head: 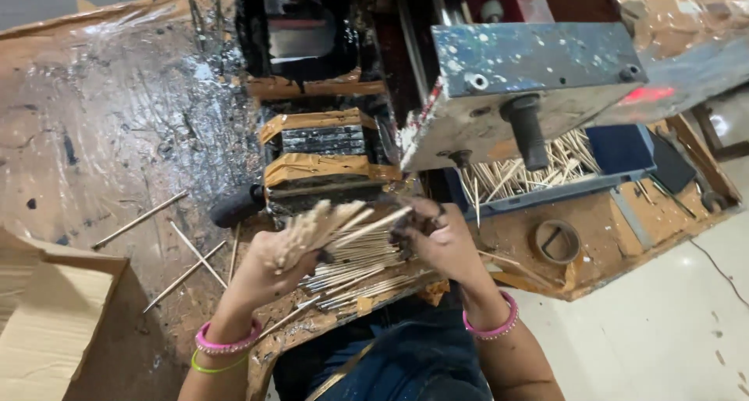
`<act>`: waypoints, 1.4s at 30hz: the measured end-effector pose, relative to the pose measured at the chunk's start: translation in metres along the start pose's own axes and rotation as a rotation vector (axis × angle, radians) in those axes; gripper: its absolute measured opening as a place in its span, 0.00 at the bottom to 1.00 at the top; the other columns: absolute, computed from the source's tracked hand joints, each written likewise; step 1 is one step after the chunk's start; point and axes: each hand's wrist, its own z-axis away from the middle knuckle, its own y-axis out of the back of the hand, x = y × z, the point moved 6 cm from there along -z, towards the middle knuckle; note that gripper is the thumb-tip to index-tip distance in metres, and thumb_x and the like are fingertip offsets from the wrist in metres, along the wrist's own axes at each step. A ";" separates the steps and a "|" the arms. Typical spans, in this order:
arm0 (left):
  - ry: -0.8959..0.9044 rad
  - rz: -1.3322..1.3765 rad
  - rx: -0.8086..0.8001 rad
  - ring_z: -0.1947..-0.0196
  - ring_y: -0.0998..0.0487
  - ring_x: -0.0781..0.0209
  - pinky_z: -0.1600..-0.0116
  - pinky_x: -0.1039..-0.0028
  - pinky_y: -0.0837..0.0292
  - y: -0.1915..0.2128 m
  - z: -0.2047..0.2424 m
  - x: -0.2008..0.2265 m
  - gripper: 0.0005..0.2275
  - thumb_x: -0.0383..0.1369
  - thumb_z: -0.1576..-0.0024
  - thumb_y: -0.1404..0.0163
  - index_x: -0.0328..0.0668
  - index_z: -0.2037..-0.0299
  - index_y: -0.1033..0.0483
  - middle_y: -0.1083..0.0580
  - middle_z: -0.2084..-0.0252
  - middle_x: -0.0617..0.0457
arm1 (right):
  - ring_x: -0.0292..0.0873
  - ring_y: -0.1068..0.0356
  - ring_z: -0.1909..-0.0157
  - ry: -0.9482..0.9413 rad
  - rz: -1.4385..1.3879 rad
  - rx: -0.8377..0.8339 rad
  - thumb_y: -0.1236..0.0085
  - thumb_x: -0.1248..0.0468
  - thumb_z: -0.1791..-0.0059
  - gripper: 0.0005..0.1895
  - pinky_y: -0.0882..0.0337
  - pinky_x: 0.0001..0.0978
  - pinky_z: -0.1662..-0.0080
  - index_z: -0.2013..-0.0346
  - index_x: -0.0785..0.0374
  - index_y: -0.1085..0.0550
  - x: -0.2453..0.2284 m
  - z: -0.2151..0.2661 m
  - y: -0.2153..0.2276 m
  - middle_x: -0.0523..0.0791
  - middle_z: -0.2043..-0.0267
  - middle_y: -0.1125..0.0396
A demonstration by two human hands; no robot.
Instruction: The person operates a manual press machine to process wooden sticks. They repeatedly feed sticks into the machine, pull a lever to activate the press, and then remove the processed sticks.
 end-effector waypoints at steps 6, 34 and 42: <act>0.177 0.077 0.153 0.66 0.25 0.65 0.64 0.75 0.24 0.068 0.009 -0.023 0.09 0.18 0.47 0.46 0.34 0.58 0.26 0.25 0.65 0.53 | 0.36 0.25 0.61 0.154 -0.356 -0.188 0.41 0.67 0.49 0.13 0.22 0.28 0.59 0.50 0.67 0.23 -0.065 -0.037 -0.025 0.46 0.58 0.25; 0.257 0.159 0.676 0.53 0.31 0.61 0.48 0.70 0.30 0.101 -0.074 -0.045 0.13 0.32 0.37 0.43 0.32 0.49 0.28 0.30 0.55 0.50 | 0.50 0.28 0.60 0.734 1.359 0.338 0.44 0.68 0.51 0.13 0.29 0.40 0.57 0.53 0.70 0.25 -0.123 -0.085 -0.043 0.51 0.60 0.29; 0.508 0.198 0.852 0.41 0.28 0.50 0.39 0.57 0.24 0.092 0.002 -0.067 0.16 0.31 0.41 0.47 0.35 0.44 0.33 0.31 0.46 0.47 | 0.44 0.27 0.68 0.343 0.635 0.235 0.41 0.70 0.48 0.13 0.29 0.37 0.65 0.49 0.62 0.20 -0.060 -0.045 -0.006 0.48 0.66 0.26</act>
